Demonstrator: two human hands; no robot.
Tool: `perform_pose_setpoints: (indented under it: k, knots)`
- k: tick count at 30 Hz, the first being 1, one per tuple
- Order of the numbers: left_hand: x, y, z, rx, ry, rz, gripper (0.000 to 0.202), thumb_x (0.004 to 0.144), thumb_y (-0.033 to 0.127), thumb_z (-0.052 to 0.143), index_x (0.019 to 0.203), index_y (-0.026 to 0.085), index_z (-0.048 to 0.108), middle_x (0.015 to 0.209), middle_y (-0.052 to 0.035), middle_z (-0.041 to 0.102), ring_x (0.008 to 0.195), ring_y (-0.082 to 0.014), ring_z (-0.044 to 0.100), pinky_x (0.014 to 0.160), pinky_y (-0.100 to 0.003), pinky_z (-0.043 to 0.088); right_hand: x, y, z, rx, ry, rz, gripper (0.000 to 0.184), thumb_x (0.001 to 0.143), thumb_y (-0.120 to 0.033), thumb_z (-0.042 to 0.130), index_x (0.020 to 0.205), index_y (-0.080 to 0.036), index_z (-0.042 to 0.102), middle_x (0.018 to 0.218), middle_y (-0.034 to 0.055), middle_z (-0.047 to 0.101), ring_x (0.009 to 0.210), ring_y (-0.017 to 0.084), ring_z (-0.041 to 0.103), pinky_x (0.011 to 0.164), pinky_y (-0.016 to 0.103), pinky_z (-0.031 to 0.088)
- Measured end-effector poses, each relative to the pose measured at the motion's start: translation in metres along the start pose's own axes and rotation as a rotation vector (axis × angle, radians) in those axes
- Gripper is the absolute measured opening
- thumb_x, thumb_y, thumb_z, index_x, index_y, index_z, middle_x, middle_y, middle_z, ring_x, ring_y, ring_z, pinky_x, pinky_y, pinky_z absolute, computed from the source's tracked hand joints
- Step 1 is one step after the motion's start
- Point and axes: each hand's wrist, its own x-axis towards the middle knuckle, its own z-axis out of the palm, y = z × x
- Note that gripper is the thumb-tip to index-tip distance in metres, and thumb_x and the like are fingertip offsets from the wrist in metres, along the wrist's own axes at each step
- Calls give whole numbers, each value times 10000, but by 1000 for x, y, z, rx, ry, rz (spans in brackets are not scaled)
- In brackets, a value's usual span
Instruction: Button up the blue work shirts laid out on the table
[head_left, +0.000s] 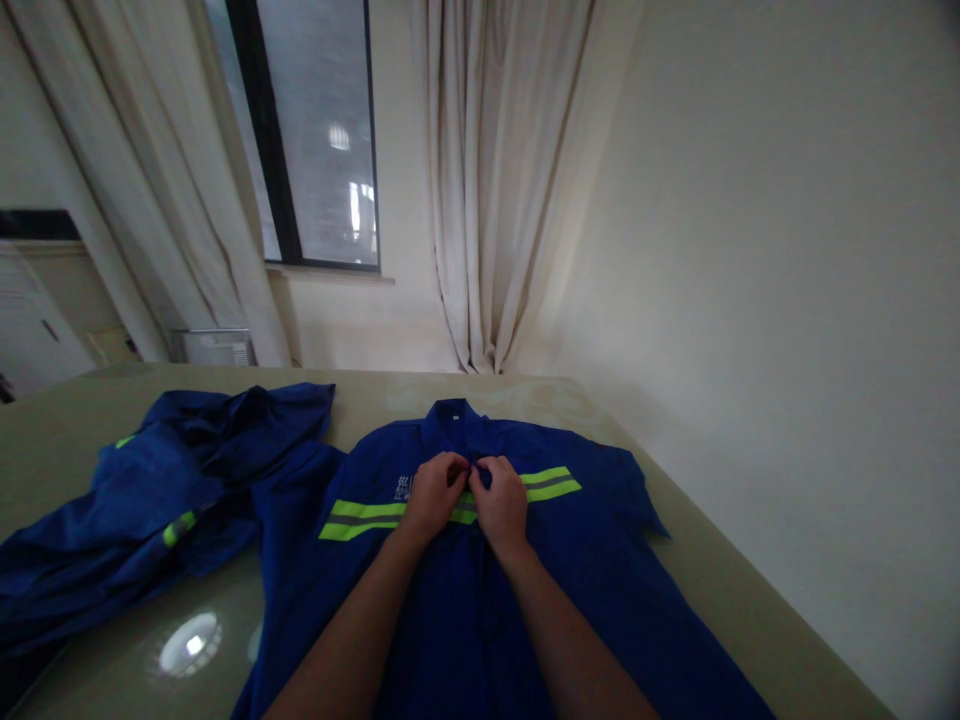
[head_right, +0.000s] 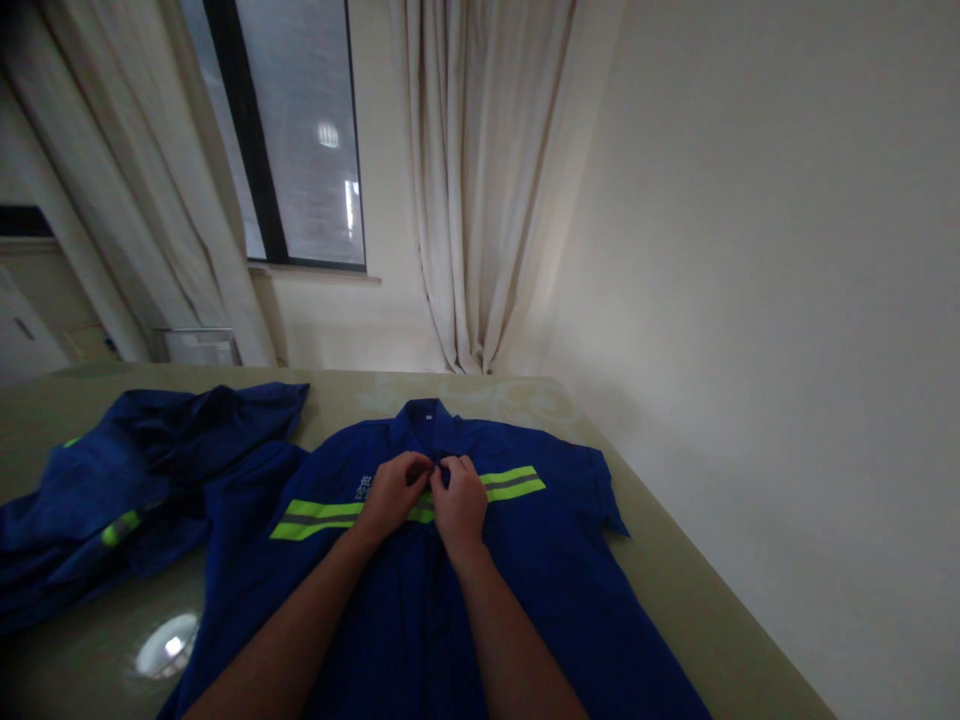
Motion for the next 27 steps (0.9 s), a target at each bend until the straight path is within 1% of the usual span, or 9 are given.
perform_pose_setpoints:
  k: [6,12,15,18,21,23,27]
  knots:
    - [-2,6,-3,58,-19,53,169,876,118,581,913,214,715,915,-37,718,844,-184,667,778,-282,481,-1,-1,-1,-19,15,32,127,887,-185,585,923,-226,699,904,36,709,823,218,671,707,294,442]
    - [-2,8,-3,115,-6,63,168,900,127,576,946,210,715,939,-44,712,872,-191,662,802,-288,472,-1,-2,0,-24,-53,51,146,869,-185,598,926,-209,730,918,48,735,851,219,681,749,289,451]
    - [-4,11,-3,124,-10,71,178,914,134,564,954,221,714,956,-38,711,891,-187,665,819,-284,478,0,-1,0,6,-57,50,163,869,-192,588,936,-197,737,928,58,737,880,217,682,783,284,455]
    - [-5,14,-4,123,9,62,189,914,129,554,963,220,711,963,-44,705,886,-192,665,820,-292,486,1,1,-1,89,-56,23,175,869,-214,579,923,-192,744,923,61,746,872,214,685,787,278,458]
    - [-5,14,-5,95,28,47,191,903,126,561,975,214,714,973,-53,719,900,-202,676,835,-307,500,2,2,-2,205,-69,22,258,929,-272,504,865,-206,744,831,42,750,758,191,680,710,265,448]
    - [-4,11,-5,58,37,32,185,894,130,573,971,212,720,967,-50,741,897,-202,691,842,-308,513,3,4,-2,276,-85,54,299,946,-290,469,847,-213,740,745,22,734,673,176,662,646,257,428]
    - [0,6,-5,-52,44,-11,166,889,162,585,964,201,727,920,-32,783,834,-177,731,790,-272,554,5,6,2,329,-116,112,195,873,-279,564,900,-204,742,613,-13,666,571,165,617,566,247,388]
